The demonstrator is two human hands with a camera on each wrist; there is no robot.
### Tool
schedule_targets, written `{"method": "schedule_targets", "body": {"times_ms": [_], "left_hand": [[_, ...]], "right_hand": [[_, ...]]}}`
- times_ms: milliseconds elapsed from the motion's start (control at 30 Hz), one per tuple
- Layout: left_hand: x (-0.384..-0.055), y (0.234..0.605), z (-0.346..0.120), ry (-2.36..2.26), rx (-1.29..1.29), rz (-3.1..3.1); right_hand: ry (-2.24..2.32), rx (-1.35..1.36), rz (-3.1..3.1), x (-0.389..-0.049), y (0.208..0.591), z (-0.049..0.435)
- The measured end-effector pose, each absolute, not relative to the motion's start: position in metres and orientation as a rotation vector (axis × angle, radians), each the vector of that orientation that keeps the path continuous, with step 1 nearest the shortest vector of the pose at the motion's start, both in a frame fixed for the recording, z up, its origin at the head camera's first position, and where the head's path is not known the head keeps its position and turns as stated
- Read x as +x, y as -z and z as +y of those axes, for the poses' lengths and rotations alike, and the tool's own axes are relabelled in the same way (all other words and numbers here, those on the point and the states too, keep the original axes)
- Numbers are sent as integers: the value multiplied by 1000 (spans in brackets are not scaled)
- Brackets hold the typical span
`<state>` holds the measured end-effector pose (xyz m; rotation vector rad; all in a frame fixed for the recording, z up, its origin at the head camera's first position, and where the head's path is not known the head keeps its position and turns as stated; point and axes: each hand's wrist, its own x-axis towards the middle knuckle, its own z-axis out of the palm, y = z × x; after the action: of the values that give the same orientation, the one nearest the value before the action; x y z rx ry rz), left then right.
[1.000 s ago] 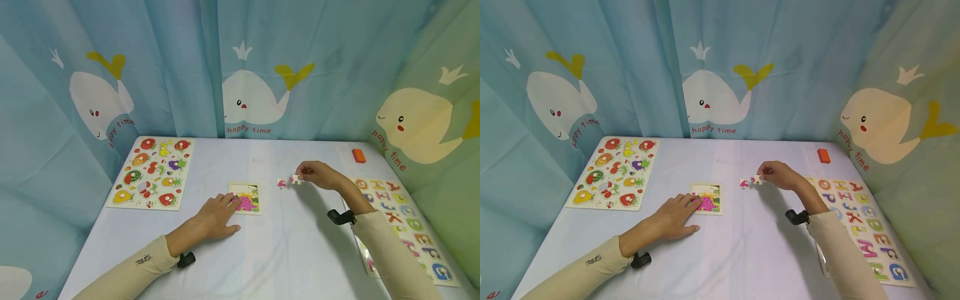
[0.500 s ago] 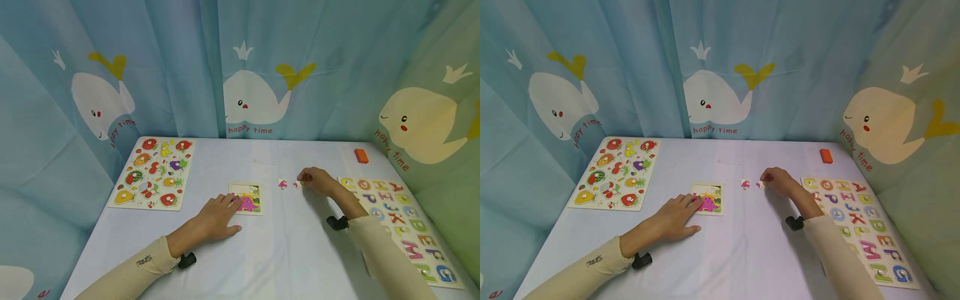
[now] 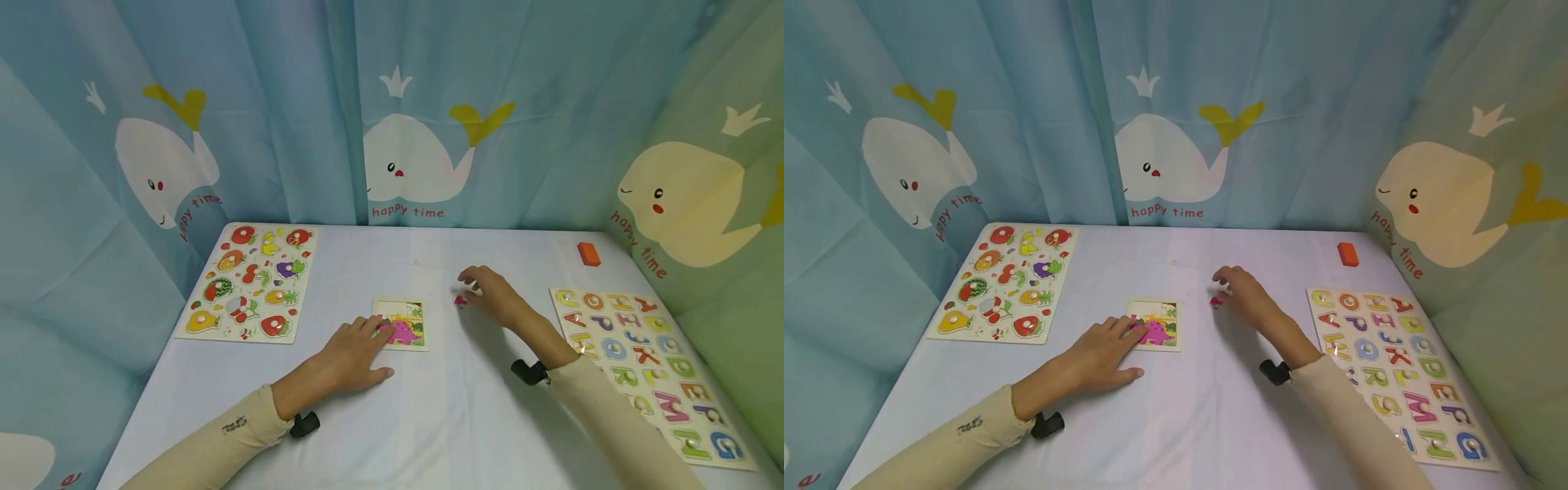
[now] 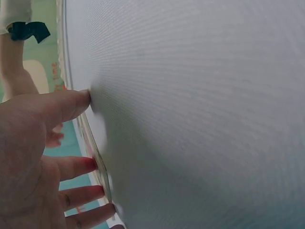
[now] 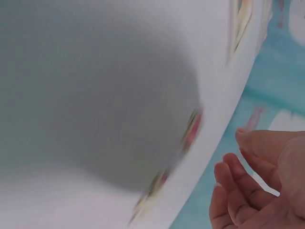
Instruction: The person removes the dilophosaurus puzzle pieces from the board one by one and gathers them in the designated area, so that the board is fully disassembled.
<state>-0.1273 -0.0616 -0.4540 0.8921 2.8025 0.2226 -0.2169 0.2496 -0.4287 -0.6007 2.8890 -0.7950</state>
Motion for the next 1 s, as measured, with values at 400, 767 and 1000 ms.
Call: {"method": "schedule_targets", "body": {"times_ms": [400, 767, 1000], "left_hand": [[-128, 453, -64, -180, 948, 2840], [-129, 455, -65, -170, 956, 2839], [-129, 454, -64, -171, 955, 2837]], "right_hand": [[757, -749, 2842, -191, 447, 179], [540, -786, 2952, -185, 451, 168], [490, -920, 3020, -181, 451, 167]]}}
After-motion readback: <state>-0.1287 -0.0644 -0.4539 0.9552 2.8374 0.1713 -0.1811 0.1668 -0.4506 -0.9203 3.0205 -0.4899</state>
